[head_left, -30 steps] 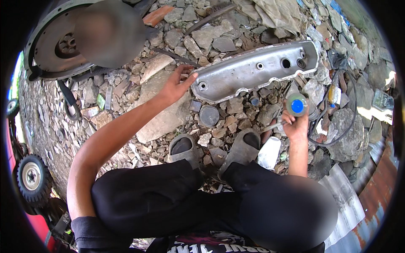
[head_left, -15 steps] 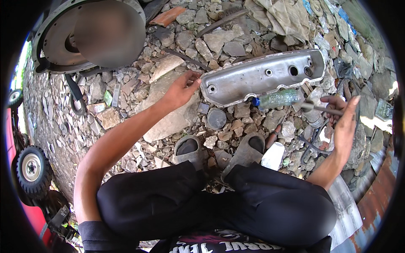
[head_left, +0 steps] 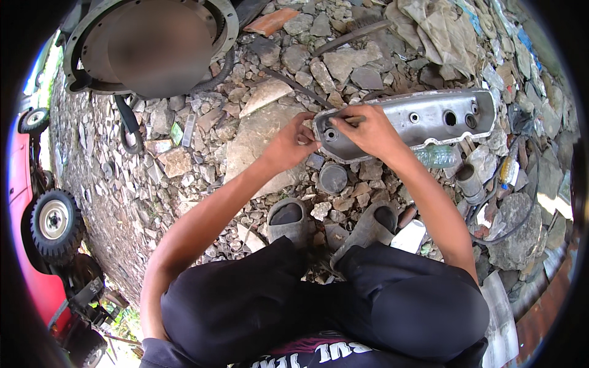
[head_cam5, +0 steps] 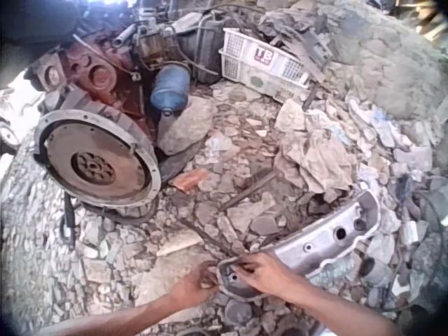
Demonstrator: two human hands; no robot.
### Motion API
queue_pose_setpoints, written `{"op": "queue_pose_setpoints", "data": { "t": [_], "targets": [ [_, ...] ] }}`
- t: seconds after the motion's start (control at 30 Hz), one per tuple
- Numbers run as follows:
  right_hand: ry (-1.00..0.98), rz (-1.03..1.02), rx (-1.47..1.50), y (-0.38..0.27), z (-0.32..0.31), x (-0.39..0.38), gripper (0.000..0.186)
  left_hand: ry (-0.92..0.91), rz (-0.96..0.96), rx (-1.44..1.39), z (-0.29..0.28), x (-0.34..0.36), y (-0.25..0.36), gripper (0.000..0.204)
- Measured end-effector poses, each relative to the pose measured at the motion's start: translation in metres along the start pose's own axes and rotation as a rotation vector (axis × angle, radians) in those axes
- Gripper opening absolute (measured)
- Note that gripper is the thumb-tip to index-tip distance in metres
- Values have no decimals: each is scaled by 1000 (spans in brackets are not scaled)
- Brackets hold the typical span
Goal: The person cleans a valve cover with liquid from a bottle and a brush tool, wipes the part with a cloth, and then places it onto an engine block and fits it into place by hand.
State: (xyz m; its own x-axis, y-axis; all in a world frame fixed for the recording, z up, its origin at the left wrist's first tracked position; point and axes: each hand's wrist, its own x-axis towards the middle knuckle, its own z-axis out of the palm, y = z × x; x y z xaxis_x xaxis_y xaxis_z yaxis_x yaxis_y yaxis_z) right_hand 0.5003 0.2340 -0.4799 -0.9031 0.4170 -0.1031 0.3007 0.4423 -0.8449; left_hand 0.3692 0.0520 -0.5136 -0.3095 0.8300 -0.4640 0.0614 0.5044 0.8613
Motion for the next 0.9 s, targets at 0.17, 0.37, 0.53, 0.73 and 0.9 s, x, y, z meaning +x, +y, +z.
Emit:
{"op": "queue_pose_setpoints", "data": {
  "t": [0.17, 0.37, 0.53, 0.73, 0.9],
  "targets": [
    [-113, -6, 23, 12, 12, 6, 26, 35, -59, -346, 15, -3, -11, 65],
    [-183, -31, -65, -3, 14, 11, 26, 79, -35, -346, 24, -6, -14, 67],
    [-88, -50, -132, 0, 14, 8, 21, 97, -69, -349, 26, -5, -12, 67],
    [-137, -58, -151, 9, 11, 11, 20, 109, -48, -372, 24, -3, -10, 67],
    [-64, -229, -28, 7, 22, 0, 20, 118, -56, -349, 26, -1, -6, 67]
  ]
}}
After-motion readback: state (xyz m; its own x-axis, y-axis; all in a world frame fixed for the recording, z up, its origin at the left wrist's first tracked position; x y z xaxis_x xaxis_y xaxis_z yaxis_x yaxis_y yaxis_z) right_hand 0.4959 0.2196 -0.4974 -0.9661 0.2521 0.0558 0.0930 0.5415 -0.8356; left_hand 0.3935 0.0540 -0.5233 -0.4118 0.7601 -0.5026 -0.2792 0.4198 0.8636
